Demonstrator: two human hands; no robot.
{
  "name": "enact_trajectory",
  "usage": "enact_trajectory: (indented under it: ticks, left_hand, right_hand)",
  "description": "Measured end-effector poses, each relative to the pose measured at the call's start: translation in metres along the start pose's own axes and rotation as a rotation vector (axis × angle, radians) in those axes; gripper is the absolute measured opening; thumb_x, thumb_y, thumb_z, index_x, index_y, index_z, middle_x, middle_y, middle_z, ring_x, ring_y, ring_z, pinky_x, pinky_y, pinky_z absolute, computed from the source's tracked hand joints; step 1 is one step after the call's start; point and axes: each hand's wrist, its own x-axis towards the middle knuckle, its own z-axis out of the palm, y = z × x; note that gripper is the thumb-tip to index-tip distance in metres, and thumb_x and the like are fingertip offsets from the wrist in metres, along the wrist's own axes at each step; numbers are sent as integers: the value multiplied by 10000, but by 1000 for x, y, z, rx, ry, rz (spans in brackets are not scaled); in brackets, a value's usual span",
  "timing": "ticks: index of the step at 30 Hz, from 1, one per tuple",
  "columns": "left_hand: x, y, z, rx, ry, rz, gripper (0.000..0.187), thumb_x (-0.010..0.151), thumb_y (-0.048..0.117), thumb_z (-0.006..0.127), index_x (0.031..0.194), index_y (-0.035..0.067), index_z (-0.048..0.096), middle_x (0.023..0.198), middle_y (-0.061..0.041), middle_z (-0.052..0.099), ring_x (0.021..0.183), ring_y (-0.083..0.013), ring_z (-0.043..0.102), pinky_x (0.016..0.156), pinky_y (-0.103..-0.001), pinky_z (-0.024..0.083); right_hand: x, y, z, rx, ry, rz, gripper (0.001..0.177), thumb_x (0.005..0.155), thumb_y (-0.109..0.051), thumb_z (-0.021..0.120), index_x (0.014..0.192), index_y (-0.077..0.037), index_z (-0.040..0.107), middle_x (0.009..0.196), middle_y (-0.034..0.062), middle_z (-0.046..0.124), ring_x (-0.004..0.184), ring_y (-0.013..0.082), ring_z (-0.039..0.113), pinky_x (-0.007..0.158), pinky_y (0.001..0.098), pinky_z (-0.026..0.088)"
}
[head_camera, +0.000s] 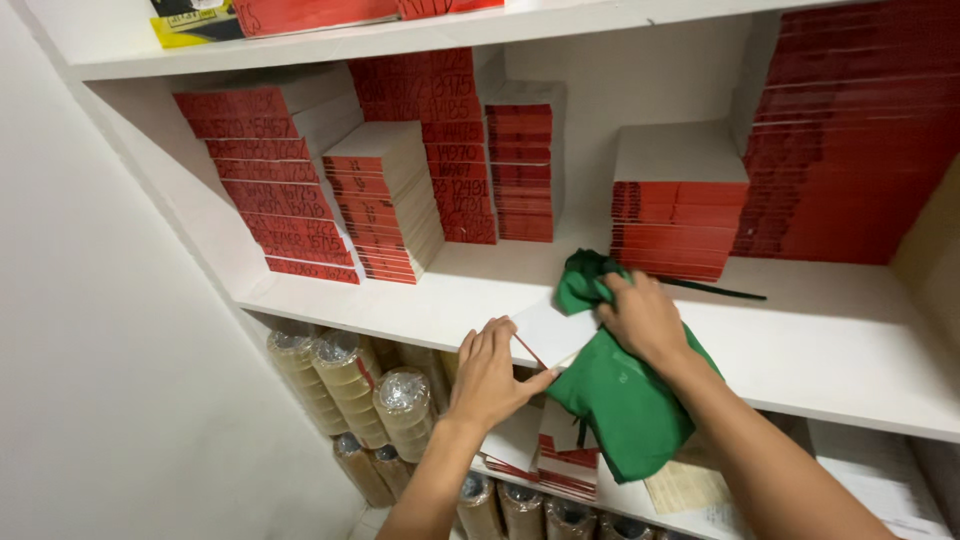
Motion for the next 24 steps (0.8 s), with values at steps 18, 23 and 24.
enact_trajectory:
  ticks: [18, 23, 24]
  left_hand:
    - [25, 19, 1, -440, 549, -198, 250, 1011, 239, 644, 1093, 44, 778, 778, -191, 763, 746, -303, 760, 656, -446, 611]
    - [29, 16, 14, -1108, 386, -524, 304, 1006, 178, 652, 1173, -71, 702, 916, -227, 722, 752, -313, 738, 670, -407, 678]
    - [32, 7, 22, -1156, 339, -567, 339, 1016, 181, 643, 1219, -88, 672, 989, -263, 712, 798, -364, 756, 690, -450, 677]
  right_hand:
    - [-17, 29, -6, 636, 454, 244, 307, 949, -265, 596, 1204, -104, 653, 1017, 251, 573, 1114, 488, 605, 988, 571, 469]
    - [-13, 33, 1, 619, 432, 248, 324, 936, -292, 613, 1240, -192, 662, 1034, 190, 579, 1124, 442, 621, 999, 530, 481]
    - [-13, 33, 2, 600, 426, 245, 344, 931, -299, 618, 1260, -213, 661, 1044, 177, 583, 1127, 431, 625, 1001, 526, 488]
